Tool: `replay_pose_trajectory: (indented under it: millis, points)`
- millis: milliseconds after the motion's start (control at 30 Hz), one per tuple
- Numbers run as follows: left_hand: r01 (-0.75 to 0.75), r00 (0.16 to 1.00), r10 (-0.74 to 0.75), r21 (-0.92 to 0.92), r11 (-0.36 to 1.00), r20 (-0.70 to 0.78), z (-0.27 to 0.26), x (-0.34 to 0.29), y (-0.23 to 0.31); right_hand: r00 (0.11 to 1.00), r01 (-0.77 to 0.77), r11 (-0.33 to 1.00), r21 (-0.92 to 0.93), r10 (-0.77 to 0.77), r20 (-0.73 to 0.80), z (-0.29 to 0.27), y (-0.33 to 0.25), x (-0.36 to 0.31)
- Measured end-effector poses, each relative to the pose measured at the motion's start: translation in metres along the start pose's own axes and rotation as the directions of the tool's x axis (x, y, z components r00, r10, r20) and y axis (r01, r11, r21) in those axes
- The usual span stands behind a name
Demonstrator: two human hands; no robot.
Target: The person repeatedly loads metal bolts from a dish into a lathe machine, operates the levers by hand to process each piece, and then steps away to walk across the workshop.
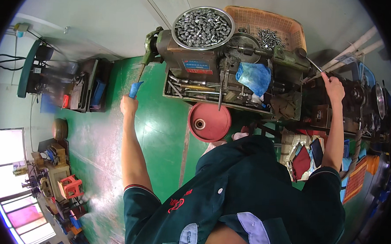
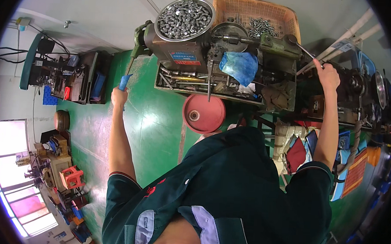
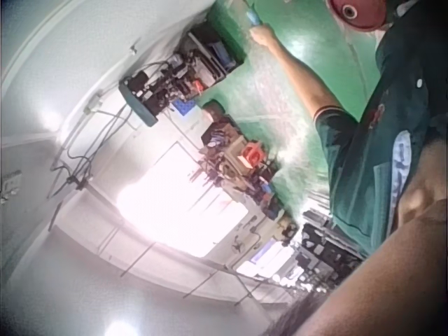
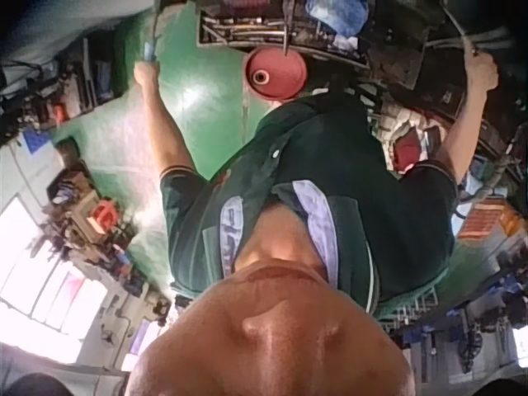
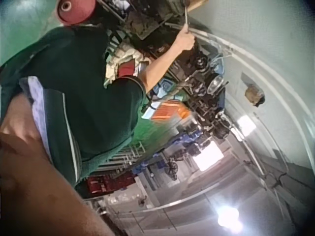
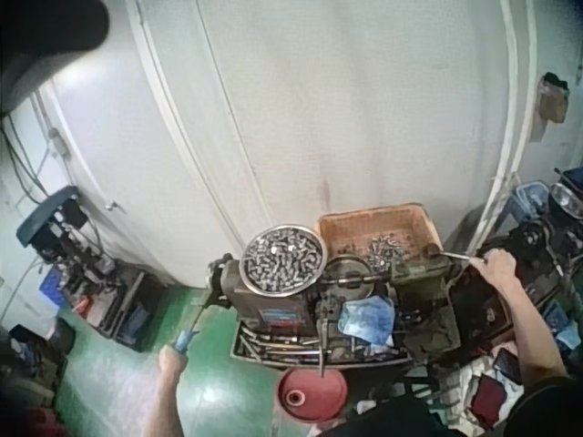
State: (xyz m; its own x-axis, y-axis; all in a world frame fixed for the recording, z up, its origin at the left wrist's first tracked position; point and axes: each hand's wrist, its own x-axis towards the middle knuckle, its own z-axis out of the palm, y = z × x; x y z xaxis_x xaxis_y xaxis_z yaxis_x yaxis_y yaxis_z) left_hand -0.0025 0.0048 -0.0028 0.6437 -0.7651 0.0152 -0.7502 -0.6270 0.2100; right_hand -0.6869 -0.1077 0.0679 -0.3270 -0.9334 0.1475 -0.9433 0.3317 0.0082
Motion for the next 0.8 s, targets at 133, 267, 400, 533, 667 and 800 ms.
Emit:
replay_pose_trajectory:
  millis: [133, 267, 400, 533, 667, 800]
  points:
    - [-0.008, 1.0, 0.008, -0.016, 1.0, 0.013, -0.003, 0.001, 0.006, 0.711, 0.041, 0.958, -0.284, -0.228, -0.666, 0.014, -0.009, 0.037]
    - [-0.023, 1.0, 0.023, -0.007, 1.0, 0.017, -0.001, 0.003, 0.003, 0.837, 0.32, 0.94, 0.114, -0.225, -0.498, 0.001, -0.118, 0.053]
    - [-0.019, 1.0, 0.019, -0.022, 1.0, 0.015, 0.001, 0.004, 0.002, 0.792, 0.533, 0.579, 0.617, -0.598, -0.124, 0.031, -0.221, 0.046]
    - [-0.023, 1.0, 0.023, -0.069, 0.997, 0.011, 0.009, 0.002, -0.007, 0.666, 0.401, 0.479, 0.78, -0.737, 0.11, 0.043, -0.283, 0.022]
    - [-0.019, 0.999, 0.028, -0.207, 0.978, 0.042, 0.021, -0.026, 0.018, 0.723, 0.351, 0.559, 0.751, -0.672, 0.162, 0.051, -0.291, 0.016]
    - [0.017, 1.0, -0.022, -0.22, 0.975, -0.02, 0.004, -0.07, 0.072, 0.7, 0.37, 0.527, 0.765, -0.699, 0.143, 0.052, -0.292, 0.015]
